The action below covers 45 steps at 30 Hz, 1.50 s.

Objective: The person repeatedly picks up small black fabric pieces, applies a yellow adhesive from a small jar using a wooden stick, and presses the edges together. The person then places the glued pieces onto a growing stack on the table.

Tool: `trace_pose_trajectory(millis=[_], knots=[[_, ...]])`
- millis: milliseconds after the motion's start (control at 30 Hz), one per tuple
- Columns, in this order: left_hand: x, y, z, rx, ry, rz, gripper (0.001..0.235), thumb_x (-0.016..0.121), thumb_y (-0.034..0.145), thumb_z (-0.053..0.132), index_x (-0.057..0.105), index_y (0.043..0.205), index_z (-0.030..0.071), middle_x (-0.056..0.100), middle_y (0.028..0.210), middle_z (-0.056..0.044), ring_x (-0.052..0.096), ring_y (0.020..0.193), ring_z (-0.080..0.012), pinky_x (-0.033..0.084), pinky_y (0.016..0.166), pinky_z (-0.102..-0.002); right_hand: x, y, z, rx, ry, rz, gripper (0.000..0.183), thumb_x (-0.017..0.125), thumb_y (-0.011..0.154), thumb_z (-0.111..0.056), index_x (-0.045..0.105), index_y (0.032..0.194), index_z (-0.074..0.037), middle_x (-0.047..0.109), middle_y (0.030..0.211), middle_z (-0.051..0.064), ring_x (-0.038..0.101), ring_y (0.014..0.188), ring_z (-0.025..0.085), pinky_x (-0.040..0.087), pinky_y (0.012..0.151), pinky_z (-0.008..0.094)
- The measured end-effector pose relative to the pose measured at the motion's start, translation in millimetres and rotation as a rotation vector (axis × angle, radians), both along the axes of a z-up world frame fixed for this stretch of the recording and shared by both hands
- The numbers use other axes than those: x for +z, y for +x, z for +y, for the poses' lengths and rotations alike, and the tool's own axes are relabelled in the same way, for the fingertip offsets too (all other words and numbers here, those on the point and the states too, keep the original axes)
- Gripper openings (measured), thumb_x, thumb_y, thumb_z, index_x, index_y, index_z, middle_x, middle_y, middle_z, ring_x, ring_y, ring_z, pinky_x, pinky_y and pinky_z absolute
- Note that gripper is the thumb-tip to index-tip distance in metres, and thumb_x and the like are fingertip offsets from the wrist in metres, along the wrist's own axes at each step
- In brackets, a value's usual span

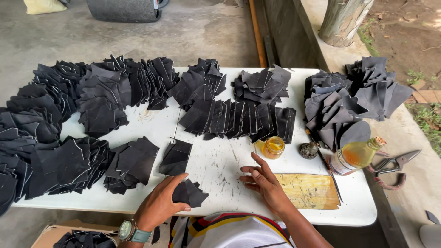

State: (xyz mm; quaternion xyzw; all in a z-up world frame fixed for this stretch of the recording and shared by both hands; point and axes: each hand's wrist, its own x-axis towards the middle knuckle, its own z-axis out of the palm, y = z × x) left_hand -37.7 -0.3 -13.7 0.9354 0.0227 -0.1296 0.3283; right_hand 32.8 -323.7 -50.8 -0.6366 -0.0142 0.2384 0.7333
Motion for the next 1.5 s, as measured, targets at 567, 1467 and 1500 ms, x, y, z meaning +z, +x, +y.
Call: trace_pose_trajectory(millis=[567,1467,1500], knots=[[1.6,-8.0,-3.7,0.015,0.313,0.07,0.081,0.084,0.079,0.046,0.051,0.137,0.001,0.053,0.138,-0.013,0.063,0.114,-0.0325,0.055,0.095,-0.041,2.9,-9.0,2.2,-0.038,-0.011,-0.008,0.068,0.047,0.098,-0.036,0.025,0.16,-0.021,0.061,0.133,0.011,0.063,0.121,0.025,0.049,0.107,0.044],[-17.5,41.2,-66.7,0.155,0.085,-0.191,0.048,0.079,0.087,0.03,0.06,0.124,0.007,0.07,0.108,-0.016,0.069,0.097,-0.0364,0.056,0.078,-0.045,0.3,-10.0,-39.2,-0.181,-0.121,-0.316,0.056,0.064,0.096,-0.022,0.051,0.148,-0.008,0.069,0.121,0.011,0.068,0.1,0.021,0.054,0.087,0.038],[-5.9,34.9,-65.9,0.186,0.129,-0.203,0.049,0.079,0.085,0.033,0.062,0.124,0.008,0.069,0.11,-0.015,0.069,0.097,-0.0363,0.056,0.078,-0.045,6.7,-5.9,-48.0,-0.263,-0.204,-0.39,0.055,0.067,0.094,-0.02,0.054,0.146,-0.008,0.069,0.12,0.011,0.066,0.098,0.02,0.054,0.087,0.036]])
